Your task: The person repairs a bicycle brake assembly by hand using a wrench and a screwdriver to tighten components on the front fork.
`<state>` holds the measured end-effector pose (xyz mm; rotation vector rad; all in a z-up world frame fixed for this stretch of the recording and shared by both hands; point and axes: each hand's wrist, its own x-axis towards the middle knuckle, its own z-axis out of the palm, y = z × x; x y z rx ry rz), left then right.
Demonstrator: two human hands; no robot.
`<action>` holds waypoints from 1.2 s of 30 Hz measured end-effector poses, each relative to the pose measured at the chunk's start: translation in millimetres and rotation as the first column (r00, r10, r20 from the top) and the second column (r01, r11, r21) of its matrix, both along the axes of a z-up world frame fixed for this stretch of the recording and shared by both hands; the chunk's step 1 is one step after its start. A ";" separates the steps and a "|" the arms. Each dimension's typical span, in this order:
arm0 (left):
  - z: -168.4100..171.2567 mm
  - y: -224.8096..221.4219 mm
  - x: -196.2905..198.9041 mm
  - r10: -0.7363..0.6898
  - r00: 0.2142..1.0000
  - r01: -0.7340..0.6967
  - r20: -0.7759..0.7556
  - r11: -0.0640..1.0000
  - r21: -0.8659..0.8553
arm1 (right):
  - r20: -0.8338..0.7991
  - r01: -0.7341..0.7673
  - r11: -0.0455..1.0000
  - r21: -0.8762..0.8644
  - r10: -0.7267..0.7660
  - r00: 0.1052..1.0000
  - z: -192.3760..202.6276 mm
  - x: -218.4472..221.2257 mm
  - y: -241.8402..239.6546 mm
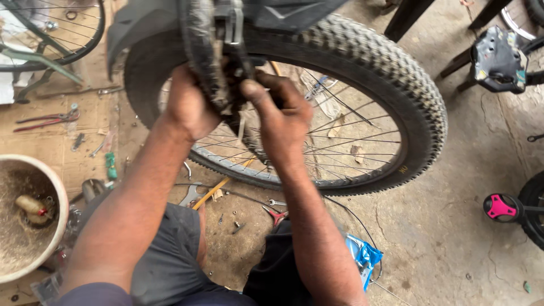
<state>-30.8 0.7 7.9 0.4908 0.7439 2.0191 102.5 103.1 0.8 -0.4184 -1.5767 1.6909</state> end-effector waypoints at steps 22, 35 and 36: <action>-4.6 5.5 -2.4 -0.028 0.999 0.026 -0.037 0.999 -0.042 | -0.049 0.208 0.960 0.187 -0.203 0.978 -6.3 -5.4 -14.6; -25.7 21.1 -8.4 0.019 1.000 -0.019 0.003 0.988 -0.154 | -0.011 0.042 0.804 -0.593 -0.059 0.998 -34.4 49.7 -23.3; -29.2 20.0 -6.7 0.013 1.000 -0.010 0.021 0.987 -0.160 | 0.031 -0.005 0.754 -0.657 0.033 0.999 -54.0 62.2 -34.8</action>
